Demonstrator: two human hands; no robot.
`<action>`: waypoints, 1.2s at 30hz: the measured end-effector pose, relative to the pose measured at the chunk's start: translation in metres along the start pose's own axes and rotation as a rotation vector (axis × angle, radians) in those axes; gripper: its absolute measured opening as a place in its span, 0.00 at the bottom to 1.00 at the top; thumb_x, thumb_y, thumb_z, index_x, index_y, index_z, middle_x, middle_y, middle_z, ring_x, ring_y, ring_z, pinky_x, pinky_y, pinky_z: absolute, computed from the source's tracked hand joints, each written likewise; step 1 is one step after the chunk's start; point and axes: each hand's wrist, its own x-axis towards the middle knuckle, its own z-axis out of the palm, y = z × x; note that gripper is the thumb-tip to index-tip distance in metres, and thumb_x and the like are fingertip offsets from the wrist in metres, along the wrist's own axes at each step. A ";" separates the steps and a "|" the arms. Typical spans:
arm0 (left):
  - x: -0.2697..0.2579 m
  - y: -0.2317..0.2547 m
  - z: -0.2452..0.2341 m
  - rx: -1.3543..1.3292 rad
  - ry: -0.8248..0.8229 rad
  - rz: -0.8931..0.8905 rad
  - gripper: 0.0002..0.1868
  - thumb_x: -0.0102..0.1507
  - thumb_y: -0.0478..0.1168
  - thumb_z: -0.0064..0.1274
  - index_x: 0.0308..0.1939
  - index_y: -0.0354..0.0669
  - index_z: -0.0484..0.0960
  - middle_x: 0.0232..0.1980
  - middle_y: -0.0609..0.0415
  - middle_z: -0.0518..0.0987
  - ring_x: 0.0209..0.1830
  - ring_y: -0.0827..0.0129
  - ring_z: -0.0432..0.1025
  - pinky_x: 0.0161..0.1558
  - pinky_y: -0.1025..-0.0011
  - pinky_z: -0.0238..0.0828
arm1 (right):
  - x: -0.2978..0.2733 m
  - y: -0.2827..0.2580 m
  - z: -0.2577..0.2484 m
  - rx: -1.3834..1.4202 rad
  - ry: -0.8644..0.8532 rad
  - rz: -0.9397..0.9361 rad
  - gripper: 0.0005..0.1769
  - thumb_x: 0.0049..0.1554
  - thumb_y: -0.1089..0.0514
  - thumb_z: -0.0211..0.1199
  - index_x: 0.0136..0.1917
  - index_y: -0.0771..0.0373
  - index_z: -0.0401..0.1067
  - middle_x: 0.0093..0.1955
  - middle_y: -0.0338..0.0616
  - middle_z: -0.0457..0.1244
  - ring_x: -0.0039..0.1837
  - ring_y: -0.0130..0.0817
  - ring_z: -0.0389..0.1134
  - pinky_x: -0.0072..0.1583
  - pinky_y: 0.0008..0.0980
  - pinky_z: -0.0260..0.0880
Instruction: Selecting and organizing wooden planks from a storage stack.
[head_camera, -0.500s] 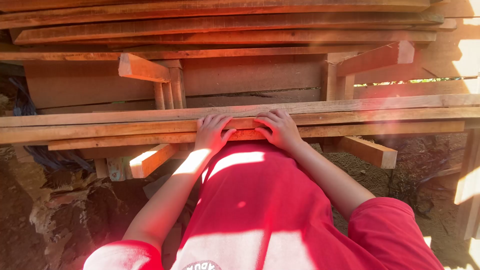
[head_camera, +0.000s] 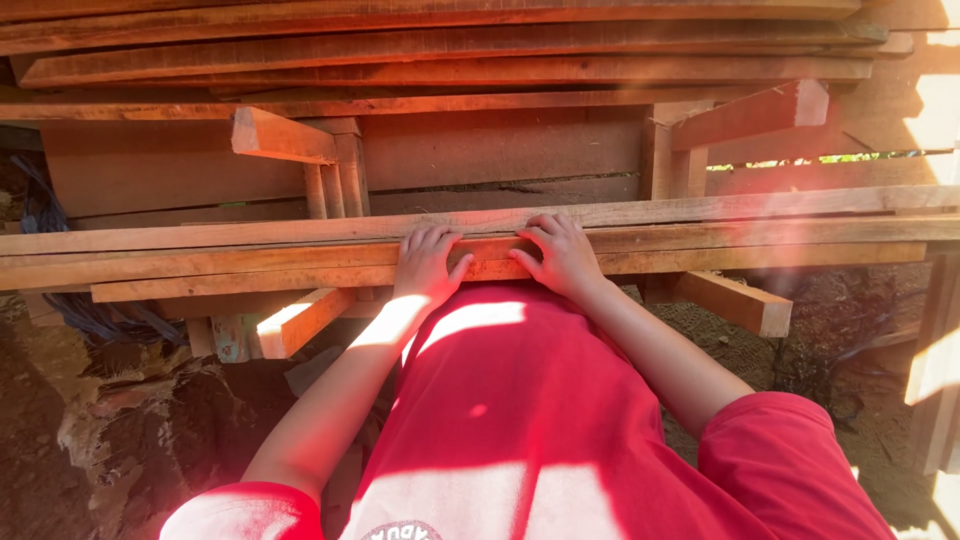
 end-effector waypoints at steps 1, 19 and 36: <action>0.001 -0.002 0.000 0.001 0.006 -0.001 0.24 0.65 0.61 0.54 0.59 0.54 0.80 0.59 0.59 0.76 0.63 0.65 0.68 0.65 0.58 0.58 | 0.002 0.003 0.003 -0.002 0.002 -0.005 0.16 0.57 0.45 0.68 0.53 0.57 0.78 0.52 0.41 0.65 0.54 0.45 0.67 0.52 0.43 0.66; -0.012 -0.004 -0.001 0.224 0.176 0.282 0.51 0.48 0.62 0.72 0.70 0.46 0.71 0.64 0.51 0.72 0.66 0.60 0.65 0.71 0.55 0.54 | 0.079 0.017 0.018 -0.052 -0.552 0.340 0.38 0.63 0.27 0.47 0.67 0.57 0.73 0.69 0.61 0.64 0.73 0.59 0.63 0.68 0.55 0.64; -0.014 -0.006 0.004 0.380 0.344 0.329 0.52 0.49 0.70 0.66 0.69 0.46 0.71 0.62 0.53 0.72 0.64 0.64 0.66 0.68 0.56 0.58 | 0.113 -0.004 0.015 -0.036 -0.952 0.400 0.62 0.51 0.09 0.33 0.70 0.60 0.71 0.69 0.58 0.65 0.73 0.57 0.63 0.71 0.56 0.62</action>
